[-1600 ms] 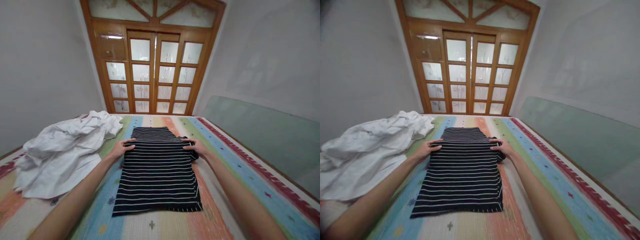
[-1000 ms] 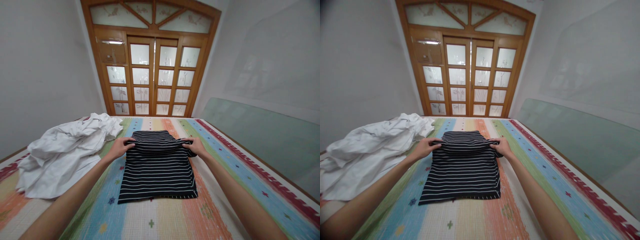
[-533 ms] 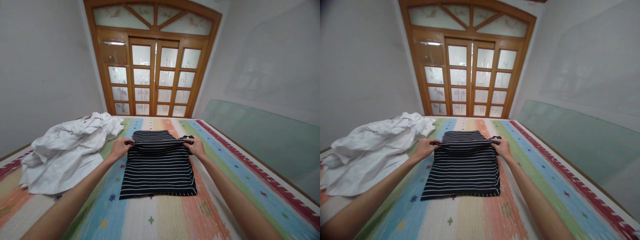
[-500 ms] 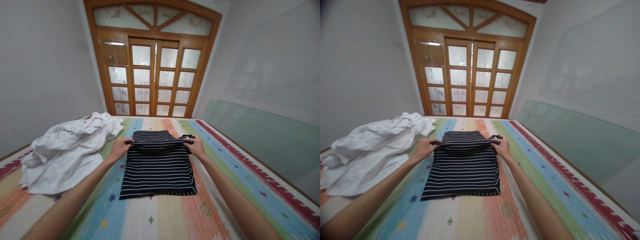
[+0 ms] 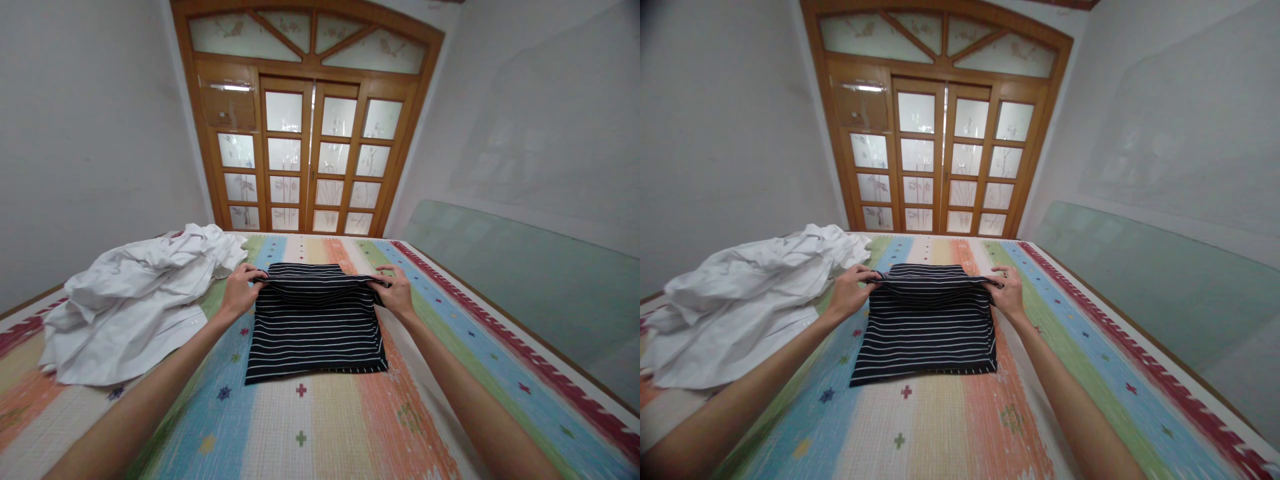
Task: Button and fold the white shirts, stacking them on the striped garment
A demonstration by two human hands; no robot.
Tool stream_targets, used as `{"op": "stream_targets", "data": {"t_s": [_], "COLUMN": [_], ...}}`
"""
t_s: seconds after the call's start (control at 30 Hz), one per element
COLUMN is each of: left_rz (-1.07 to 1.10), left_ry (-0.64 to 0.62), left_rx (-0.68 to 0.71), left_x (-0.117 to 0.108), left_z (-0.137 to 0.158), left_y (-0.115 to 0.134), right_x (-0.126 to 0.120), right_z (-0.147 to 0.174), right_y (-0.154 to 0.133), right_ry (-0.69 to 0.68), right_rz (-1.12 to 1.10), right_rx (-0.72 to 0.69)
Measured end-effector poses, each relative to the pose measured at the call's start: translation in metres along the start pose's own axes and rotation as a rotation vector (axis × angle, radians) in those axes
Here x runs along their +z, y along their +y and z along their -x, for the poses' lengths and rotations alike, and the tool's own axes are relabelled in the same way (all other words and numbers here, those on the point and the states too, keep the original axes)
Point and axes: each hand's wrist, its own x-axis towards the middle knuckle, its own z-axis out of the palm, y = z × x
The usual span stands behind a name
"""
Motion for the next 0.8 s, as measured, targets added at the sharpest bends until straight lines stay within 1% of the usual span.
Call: {"op": "stream_targets", "data": {"t_s": [0.07,0.13,0.23,0.33,0.47,0.57,0.63,0.73,0.8], "left_rz": [0.007,0.048,0.1,0.143,0.285,0.396,0.486,0.614,0.669], "left_ry": [0.006,-0.041,-0.121,-0.156,-0.179,-0.152,-0.113,0.004,0.07], "left_rx": [0.006,-0.003,-0.056,-0.073,-0.062,-0.087,-0.1,-0.112,-0.148], "left_x": [-0.001,-0.002,-0.006,-0.012,-0.032,-0.057,-0.075,-0.098,-0.106], "left_z": [0.001,0.001,0.0,-0.005,-0.016,-0.022,-0.022,-0.024,-0.028], "left_y": [0.001,0.002,0.004,0.005,0.011,0.024,0.036,0.055,0.065], "right_x": [-0.002,-0.004,-0.01,-0.021,-0.045,-0.071,-0.093,-0.121,-0.132], "right_z": [0.001,0.001,-0.001,-0.008,-0.024,-0.037,-0.044,-0.055,-0.064], "right_y": [0.001,0.001,-0.003,-0.012,-0.031,-0.049,-0.063,-0.081,-0.088], "right_ry": [-0.14,-0.216,-0.244,-0.259,-0.285,-0.294,-0.319,-0.326,-0.341], "right_rz": [-0.01,0.004,0.035,0.043,0.0,-0.068,-0.136,-0.262,-0.326], "right_rx": [0.019,0.054,0.074,0.054,0.013,0.004,0.039,0.125,0.164]}}
